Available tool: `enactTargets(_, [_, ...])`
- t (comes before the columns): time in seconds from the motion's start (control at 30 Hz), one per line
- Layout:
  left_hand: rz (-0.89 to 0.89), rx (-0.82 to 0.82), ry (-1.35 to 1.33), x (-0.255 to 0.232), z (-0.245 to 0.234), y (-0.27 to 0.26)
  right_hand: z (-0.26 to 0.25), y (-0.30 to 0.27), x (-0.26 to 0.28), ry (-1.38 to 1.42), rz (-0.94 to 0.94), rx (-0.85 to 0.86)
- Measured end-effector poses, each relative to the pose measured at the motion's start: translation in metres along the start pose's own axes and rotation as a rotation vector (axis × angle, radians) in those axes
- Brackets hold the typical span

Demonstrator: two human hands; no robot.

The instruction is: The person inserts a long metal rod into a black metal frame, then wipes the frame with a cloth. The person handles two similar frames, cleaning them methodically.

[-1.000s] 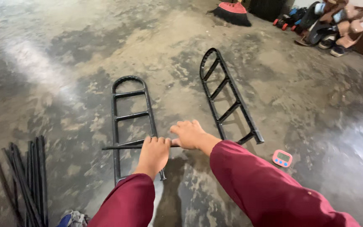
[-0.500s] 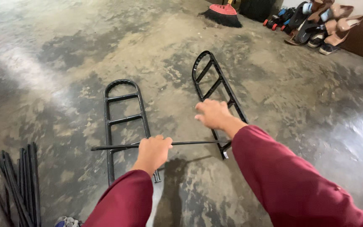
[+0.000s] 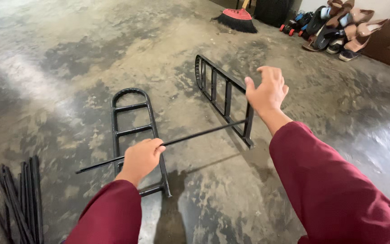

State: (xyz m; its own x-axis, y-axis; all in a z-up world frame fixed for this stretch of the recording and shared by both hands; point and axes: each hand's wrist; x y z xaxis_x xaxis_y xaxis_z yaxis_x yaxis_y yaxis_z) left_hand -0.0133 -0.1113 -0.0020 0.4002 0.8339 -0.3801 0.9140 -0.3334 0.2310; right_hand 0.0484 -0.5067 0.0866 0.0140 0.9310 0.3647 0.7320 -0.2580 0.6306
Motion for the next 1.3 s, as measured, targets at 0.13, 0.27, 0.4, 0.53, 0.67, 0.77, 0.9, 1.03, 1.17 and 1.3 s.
enactTargets(0.13, [-0.084,0.025,-0.045,0.013,-0.014,-0.001,0.018,0.0,-0.009,0.249,0.13,-0.015])
enactTargets(0.27, [-0.194,0.048,-0.066,0.021,-0.03,-0.003,0.037,-0.011,-0.019,0.523,0.109,0.213])
enactTargets(0.4, [-0.337,0.109,-0.146,0.027,-0.045,-0.006,0.056,-0.025,-0.014,0.649,0.003,0.485])
enactTargets(0.53, [-0.275,0.026,0.056,0.04,-0.057,-0.011,0.062,-0.031,0.007,0.706,0.106,0.664])
enactTargets(0.67, [-0.065,-0.158,0.053,0.039,-0.056,-0.01,0.061,-0.044,0.048,0.747,0.105,0.716])
enactTargets(0.77, [0.004,-0.205,0.066,0.025,-0.049,-0.002,0.061,-0.055,0.083,0.811,0.107,0.766])
enactTargets(0.9, [0.151,-0.359,0.138,-0.002,-0.042,0.009,0.057,-0.067,0.118,0.954,0.122,0.867])
enactTargets(1.03, [0.169,-0.402,0.099,-0.02,-0.038,0.018,0.049,-0.071,0.136,1.052,0.084,0.938])
enactTargets(1.17, [0.012,-0.343,0.13,-0.026,-0.042,0.027,0.043,-0.076,0.146,1.071,0.076,0.948])
enactTargets(1.3, [-0.097,-0.294,0.151,-0.034,-0.053,0.032,0.042,-0.077,0.149,1.121,0.058,0.944])
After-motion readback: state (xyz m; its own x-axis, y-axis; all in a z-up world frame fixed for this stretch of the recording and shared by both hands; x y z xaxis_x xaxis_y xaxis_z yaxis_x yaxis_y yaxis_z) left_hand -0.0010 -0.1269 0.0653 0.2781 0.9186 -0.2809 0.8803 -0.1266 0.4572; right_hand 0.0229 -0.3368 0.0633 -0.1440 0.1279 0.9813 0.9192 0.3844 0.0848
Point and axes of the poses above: each hand's wrist, its own y-axis towards the middle knuckle, its own z-axis out of the palm, x = y × z, and after that the axes turned 5 degrees about x, right-handed
